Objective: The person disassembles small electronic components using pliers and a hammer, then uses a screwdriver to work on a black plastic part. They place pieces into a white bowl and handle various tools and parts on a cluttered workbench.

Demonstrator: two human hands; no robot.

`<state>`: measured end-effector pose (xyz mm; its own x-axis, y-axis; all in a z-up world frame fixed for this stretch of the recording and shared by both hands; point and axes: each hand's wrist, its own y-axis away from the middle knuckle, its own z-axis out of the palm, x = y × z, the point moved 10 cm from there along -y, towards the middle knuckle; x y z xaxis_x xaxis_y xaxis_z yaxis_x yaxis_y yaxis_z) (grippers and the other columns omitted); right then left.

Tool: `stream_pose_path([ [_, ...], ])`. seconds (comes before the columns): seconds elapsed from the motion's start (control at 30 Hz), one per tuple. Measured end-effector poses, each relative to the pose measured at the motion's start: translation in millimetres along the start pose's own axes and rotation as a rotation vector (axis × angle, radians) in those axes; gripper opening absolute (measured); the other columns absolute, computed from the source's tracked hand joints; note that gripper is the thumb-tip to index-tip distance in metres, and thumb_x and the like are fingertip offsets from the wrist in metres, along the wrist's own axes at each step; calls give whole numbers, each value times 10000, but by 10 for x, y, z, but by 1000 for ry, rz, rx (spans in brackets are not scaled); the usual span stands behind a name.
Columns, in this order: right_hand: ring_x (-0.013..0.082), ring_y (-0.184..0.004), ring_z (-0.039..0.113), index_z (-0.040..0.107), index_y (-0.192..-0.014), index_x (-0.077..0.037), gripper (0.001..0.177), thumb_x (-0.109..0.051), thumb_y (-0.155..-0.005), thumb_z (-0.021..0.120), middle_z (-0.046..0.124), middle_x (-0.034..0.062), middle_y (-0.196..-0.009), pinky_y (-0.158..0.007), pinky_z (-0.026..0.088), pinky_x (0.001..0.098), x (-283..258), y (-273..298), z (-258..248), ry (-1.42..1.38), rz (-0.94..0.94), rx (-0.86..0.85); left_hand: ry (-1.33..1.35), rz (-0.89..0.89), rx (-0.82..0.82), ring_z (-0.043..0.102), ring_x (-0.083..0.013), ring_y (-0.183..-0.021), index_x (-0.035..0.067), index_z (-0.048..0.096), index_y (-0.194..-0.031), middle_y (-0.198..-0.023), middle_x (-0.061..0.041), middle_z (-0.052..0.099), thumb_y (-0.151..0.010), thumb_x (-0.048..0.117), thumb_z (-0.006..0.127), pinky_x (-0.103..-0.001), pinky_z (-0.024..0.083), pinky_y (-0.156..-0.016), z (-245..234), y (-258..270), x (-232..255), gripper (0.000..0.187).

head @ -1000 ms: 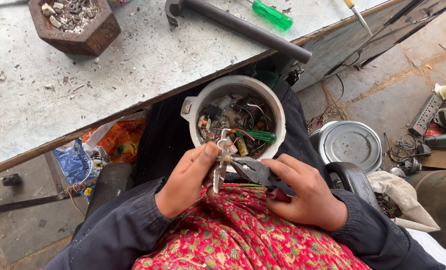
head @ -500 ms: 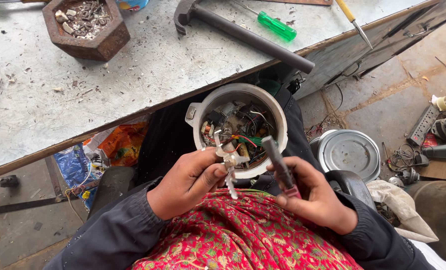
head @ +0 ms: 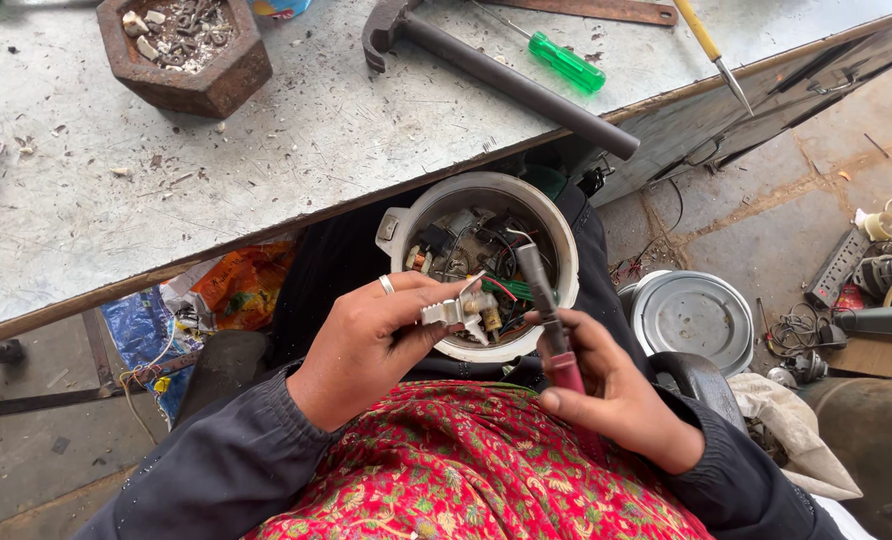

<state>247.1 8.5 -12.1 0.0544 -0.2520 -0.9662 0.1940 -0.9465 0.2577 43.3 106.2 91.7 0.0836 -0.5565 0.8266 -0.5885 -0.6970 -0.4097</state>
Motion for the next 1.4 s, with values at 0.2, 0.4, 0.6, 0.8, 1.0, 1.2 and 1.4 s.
stream_pose_path([
  [0.2, 183, -1271, 539, 276, -1575, -69, 943, -171, -813, 823, 540, 115, -1438, -1091, 399, 351, 154, -40, 149, 44, 68, -85, 434, -391, -6, 690, -66, -889, 101, 539, -1476, -963, -51, 739, -947, 10, 668, -230, 570, -777, 174, 88, -421, 552],
  [0.4, 195, -1305, 529, 292, -1582, -58, 912, -177, -841, 810, 527, 137, -1491, -1116, 389, 360, 54, -87, 211, -10, 52, -113, 732, -448, 43, 688, -97, -858, 42, 536, -1311, -993, -103, 746, -1010, 38, 630, -244, 572, -756, 258, 134, -583, 315],
  [0.6, 194, -1264, 561, 306, -1577, -75, 914, -180, -822, 811, 552, 130, -1456, -1094, 418, 357, 55, -90, 220, 33, 109, -108, 888, -431, 115, 711, -131, -818, 61, 465, -1214, -999, -153, 769, -1038, 91, 602, -245, 557, -694, 148, 116, -653, 225],
  [0.8, 195, -1240, 565, 307, -1573, -77, 916, -154, -810, 809, 557, 125, -1428, -1085, 418, 355, 82, -100, 206, 15, 124, -93, 854, -472, 201, 690, -111, -742, 56, 518, -1115, -889, -70, 726, -1005, 125, 644, -227, 533, -613, 58, 124, -754, 180],
  [1.0, 197, -1242, 567, 314, -1571, -77, 908, -142, -809, 803, 558, 126, -1429, -1084, 420, 359, 71, -98, 211, -8, 134, -87, 787, -445, 222, 592, -69, -693, 36, 635, -1069, -811, -9, 647, -994, 138, 700, -220, 499, -631, -1, 135, -729, 142],
  [1.2, 194, -1260, 565, 317, -1569, -84, 903, -139, -809, 801, 563, 120, -1442, -1091, 418, 359, 40, -87, 218, 16, 125, -89, 791, -432, 181, 618, -71, -743, 17, 650, -1094, -860, -22, 680, -978, 138, 720, -237, 531, -677, 20, 135, -668, 181],
  [1.4, 188, -1237, 570, 319, -1572, -84, 902, -143, -816, 806, 568, 122, -1406, -1074, 432, 354, 111, -89, 202, 7, 133, -86, 779, -462, 143, 691, -74, -856, 29, 635, -1130, -963, -44, 746, -948, 140, 717, -232, 558, -703, 69, 133, -627, 229],
])
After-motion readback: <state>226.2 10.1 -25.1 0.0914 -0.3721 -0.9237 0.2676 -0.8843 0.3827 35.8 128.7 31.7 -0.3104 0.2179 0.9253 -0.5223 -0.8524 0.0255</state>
